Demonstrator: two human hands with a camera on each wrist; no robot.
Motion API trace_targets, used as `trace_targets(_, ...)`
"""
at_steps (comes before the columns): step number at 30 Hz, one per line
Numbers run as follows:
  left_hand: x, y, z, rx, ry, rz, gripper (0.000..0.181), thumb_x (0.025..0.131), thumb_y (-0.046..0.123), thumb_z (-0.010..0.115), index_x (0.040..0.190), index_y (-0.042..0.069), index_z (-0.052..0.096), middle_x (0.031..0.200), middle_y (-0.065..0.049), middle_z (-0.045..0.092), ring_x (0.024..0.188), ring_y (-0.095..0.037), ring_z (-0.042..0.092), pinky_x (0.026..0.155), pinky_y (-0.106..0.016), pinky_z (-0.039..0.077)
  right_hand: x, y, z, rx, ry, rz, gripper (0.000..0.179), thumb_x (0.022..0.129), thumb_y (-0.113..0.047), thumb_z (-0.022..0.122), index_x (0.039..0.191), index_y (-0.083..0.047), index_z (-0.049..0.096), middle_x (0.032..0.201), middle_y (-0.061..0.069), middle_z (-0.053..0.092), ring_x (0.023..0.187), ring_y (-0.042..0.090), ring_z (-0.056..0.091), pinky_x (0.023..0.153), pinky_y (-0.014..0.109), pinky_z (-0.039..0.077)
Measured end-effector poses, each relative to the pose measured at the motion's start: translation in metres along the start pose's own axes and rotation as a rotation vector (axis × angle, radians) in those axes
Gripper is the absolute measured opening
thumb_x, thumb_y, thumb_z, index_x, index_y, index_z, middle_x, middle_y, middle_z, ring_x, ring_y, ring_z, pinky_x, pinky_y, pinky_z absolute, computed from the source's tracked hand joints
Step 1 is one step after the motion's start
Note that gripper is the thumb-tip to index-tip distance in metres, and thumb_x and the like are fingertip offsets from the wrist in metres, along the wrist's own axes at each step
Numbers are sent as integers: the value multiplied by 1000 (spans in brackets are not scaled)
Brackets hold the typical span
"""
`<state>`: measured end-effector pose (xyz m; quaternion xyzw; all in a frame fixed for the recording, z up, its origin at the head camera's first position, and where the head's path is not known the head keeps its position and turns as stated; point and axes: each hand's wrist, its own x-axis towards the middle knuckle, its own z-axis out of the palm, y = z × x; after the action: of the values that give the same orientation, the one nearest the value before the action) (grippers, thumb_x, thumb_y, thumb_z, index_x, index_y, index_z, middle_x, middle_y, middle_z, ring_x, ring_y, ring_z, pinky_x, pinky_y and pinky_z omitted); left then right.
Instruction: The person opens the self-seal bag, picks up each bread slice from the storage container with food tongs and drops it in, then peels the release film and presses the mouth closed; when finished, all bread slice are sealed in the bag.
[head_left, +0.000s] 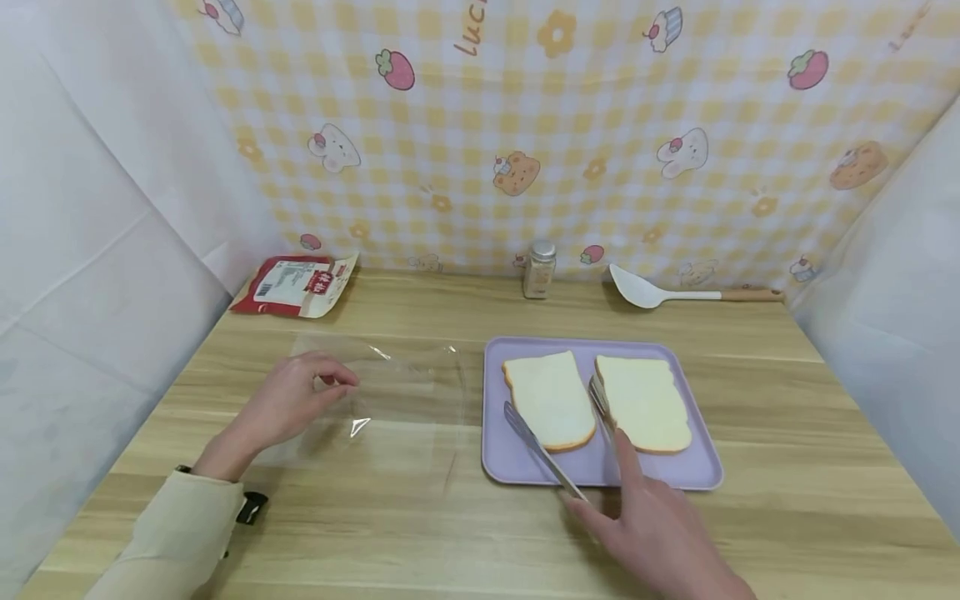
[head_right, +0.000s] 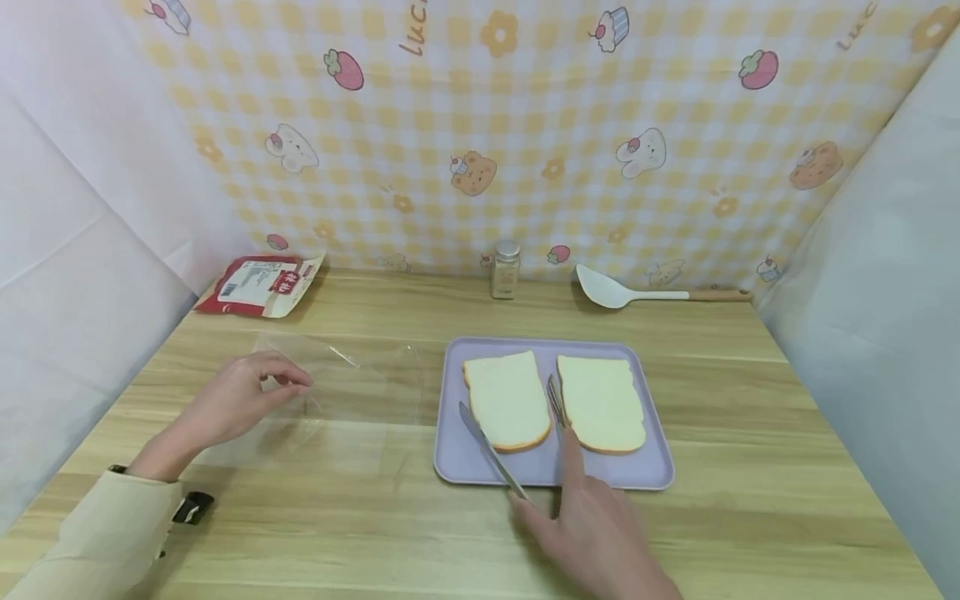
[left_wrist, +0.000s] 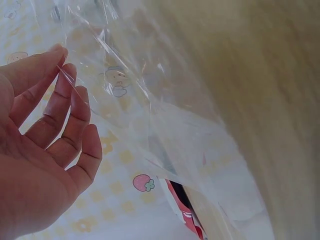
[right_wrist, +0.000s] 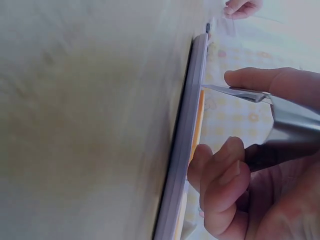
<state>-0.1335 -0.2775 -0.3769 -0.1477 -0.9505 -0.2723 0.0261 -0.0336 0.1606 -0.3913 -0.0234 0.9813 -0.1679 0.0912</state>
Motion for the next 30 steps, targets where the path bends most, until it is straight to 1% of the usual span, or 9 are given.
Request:
trace_targets(2, 0, 1, -1, -2, 1, -1, 13, 97, 6, 72, 103, 11, 82, 107, -6, 76, 98, -24, 66, 85, -43, 54, -3, 2, 2, -9, 5, 1, 119, 86, -79, 68, 166, -5, 19, 99, 12, 77, 82, 25, 72, 74, 47, 58)
trace_targets(5, 1, 2, -2, 2, -3, -4, 13, 97, 6, 72, 104, 11, 82, 108, -6, 76, 98, -24, 66, 86, -43, 53, -4, 3, 7, -20, 13, -1, 119, 87, -78, 68, 167, -6, 18, 98, 12, 78, 78, 25, 71, 68, 46, 57)
trace_targets(6, 1, 2, -2, 4, -6, -5, 13, 98, 7, 72, 104, 12, 82, 108, -6, 76, 98, -24, 66, 86, -43, 53, -4, 3, 8, -25, 10, 4, 118, 87, -79, 67, 167, -6, 18, 99, 13, 78, 80, 26, 72, 67, 46, 57)
trace_targets(9, 2, 4, -2, 6, -13, -6, 13, 98, 7, 72, 104, 12, 82, 108, -5, 76, 99, -24, 66, 85, -43, 53, -4, 4, 11, -27, 6, 3, 115, 89, -78, 65, 166, -6, 18, 105, 14, 78, 86, 28, 73, 71, 47, 57)
trace_targets(14, 2, 4, -1, -1, -10, -4, 13, 98, 7, 72, 104, 12, 82, 108, -5, 76, 99, -24, 65, 85, -43, 53, -1, 6, 13, -36, 20, -36, 106, 94, -70, 66, 166, -8, 20, 89, 9, 74, 81, 26, 72, 74, 46, 57)
trace_targets(17, 2, 4, 0, -8, -12, -8, 13, 98, 7, 71, 104, 12, 82, 108, -6, 75, 99, -24, 65, 85, -42, 53, -1, 7, 14, -49, 26, -64, 99, 96, -65, 67, 165, -8, 23, 84, 9, 73, 79, 26, 72, 75, 47, 58)
trace_targets(22, 2, 5, 0, -14, -20, -16, 13, 98, 7, 72, 104, 12, 82, 109, -6, 75, 100, -25, 65, 85, -42, 53, -1, 10, 14, -54, 25, -92, 92, 99, -59, 67, 163, -8, 26, 86, 11, 74, 81, 27, 72, 78, 48, 58)
trace_targets(25, 2, 5, 0, -14, -17, -12, 13, 98, 7, 72, 104, 12, 82, 109, -6, 75, 100, -25, 65, 85, -42, 53, -2, 12, 14, -47, 33, -98, 91, 100, -56, 67, 164, -8, 25, 90, 13, 75, 84, 28, 73, 79, 48, 59)
trace_targets(30, 2, 5, 0, -10, -1, 5, 14, 98, 5, 72, 103, 12, 82, 108, -6, 76, 98, -24, 66, 84, -41, 53, -4, 13, 14, -17, 55, -108, 89, 102, -51, 67, 164, -6, 23, 103, 20, 77, 92, 33, 75, 84, 52, 59)
